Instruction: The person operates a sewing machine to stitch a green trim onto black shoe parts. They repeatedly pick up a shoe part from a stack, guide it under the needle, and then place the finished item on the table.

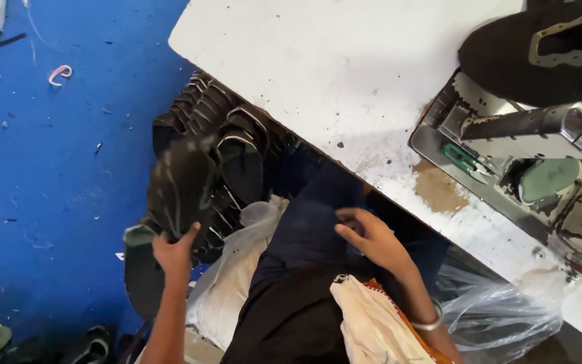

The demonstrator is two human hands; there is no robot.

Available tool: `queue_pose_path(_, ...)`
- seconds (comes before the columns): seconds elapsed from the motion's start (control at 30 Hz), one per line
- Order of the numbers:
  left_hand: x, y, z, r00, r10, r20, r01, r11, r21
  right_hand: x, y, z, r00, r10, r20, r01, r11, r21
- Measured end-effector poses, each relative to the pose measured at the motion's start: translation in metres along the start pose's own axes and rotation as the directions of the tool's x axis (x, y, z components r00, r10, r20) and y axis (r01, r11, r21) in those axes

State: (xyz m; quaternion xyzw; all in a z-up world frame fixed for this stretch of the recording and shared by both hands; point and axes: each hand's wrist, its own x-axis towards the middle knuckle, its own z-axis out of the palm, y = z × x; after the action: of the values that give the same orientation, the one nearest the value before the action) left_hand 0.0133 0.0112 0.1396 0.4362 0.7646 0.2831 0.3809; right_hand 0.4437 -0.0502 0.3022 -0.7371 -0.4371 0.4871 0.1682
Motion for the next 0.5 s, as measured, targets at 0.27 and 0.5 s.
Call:
queue_pose_path(0.27,-0.030,0.178,0.017,0.762,0.593,-0.261,-0.536,0.803,0.262,0.032,-0.110,-0.003,0.761,-0.648,-0.023,0.537,0.610,0.583)
queue_pose_path(0.5,-0.040,0.247,0.098,0.498,0.860,0.109,-0.867,0.490,0.095,0.087,-0.076,-0.048,0.808,-0.207,-0.552,0.588,0.347,0.731)
